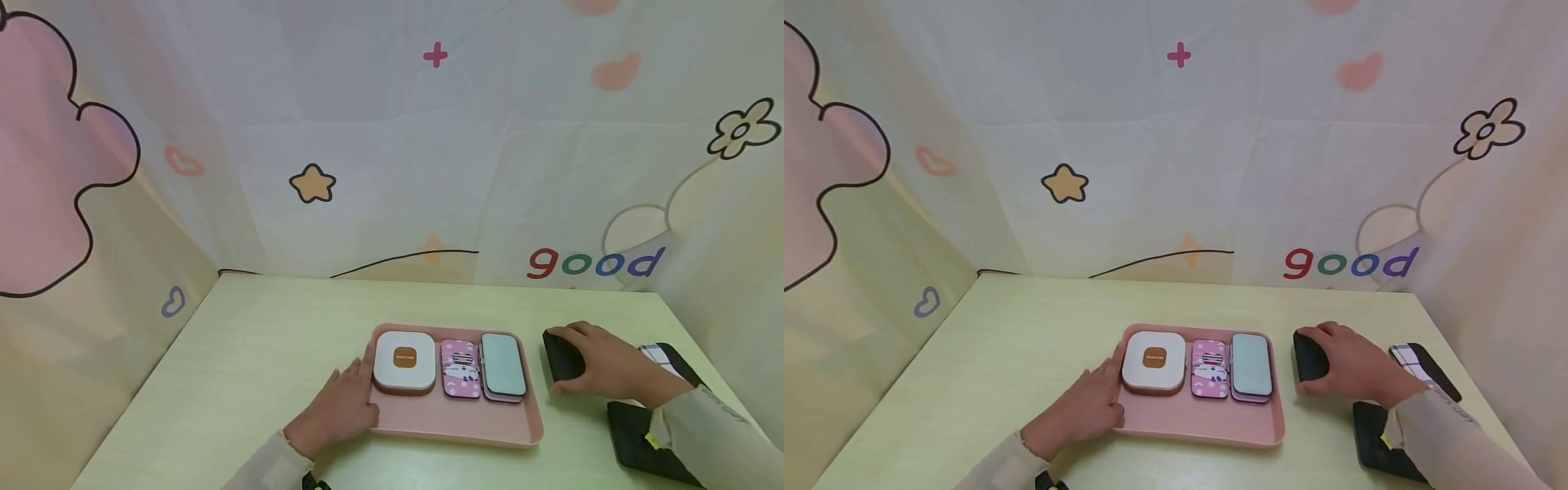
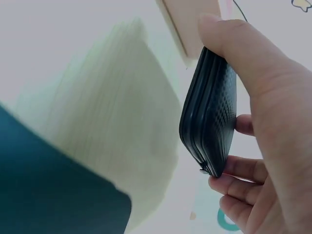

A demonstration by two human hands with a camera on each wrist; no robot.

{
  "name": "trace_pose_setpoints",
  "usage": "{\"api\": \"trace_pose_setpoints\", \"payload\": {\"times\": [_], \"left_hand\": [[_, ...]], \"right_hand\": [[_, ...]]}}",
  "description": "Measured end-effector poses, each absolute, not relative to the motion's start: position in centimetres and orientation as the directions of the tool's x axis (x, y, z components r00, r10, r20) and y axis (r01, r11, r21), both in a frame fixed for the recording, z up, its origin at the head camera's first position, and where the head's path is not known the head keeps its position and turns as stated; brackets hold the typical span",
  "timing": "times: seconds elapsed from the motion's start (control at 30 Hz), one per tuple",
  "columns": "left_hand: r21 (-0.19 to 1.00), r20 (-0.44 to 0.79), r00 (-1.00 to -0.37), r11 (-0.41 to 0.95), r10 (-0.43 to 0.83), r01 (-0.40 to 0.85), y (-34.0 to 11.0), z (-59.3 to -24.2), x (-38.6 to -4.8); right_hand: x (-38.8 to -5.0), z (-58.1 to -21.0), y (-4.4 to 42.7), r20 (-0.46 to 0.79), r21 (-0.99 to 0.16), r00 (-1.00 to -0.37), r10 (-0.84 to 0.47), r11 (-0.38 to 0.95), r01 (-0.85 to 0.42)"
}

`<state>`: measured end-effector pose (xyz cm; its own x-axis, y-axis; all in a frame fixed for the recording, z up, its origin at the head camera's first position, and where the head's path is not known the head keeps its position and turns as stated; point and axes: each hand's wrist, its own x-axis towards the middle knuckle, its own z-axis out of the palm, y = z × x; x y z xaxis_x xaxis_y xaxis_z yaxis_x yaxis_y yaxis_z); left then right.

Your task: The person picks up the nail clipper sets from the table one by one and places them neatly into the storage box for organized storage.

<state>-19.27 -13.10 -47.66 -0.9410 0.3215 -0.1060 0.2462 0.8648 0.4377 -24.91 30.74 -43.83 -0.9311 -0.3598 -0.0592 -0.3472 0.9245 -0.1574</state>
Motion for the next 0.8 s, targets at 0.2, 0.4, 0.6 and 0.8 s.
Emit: {"api": "trace_pose_setpoints", "payload": {"times": [0.2, 0.4, 0.6, 0.8], "left_hand": [[0.435, -0.107, -0.942, 0.867, 0.318, 0.244, -13.1, -47.8, -19.4], [0.445, -0.107, -0.94, 0.861, 0.324, 0.246, -13.2, -47.8, -19.3], [0.444, -0.102, -0.94, 0.86, 0.326, 0.25, -13.2, -47.9, -19.3], [0.445, -0.094, -0.941, 0.859, 0.325, 0.252, -13.2, -47.9, -19.3]], "right_hand": [[-24.9, -43.6, 29.8, -0.036, -0.157, -0.921, -0.387, 0.913, -0.377], [-24.7, -43.4, 28.9, -0.02, -0.162, -0.914, -0.406, 0.903, -0.398], [-24.6, -43.1, 28.0, -0.005, -0.165, -0.906, -0.423, 0.894, -0.416], [-24.8, -43.2, 27.1, -0.005, -0.162, -0.895, -0.446, 0.884, -0.439]]}}
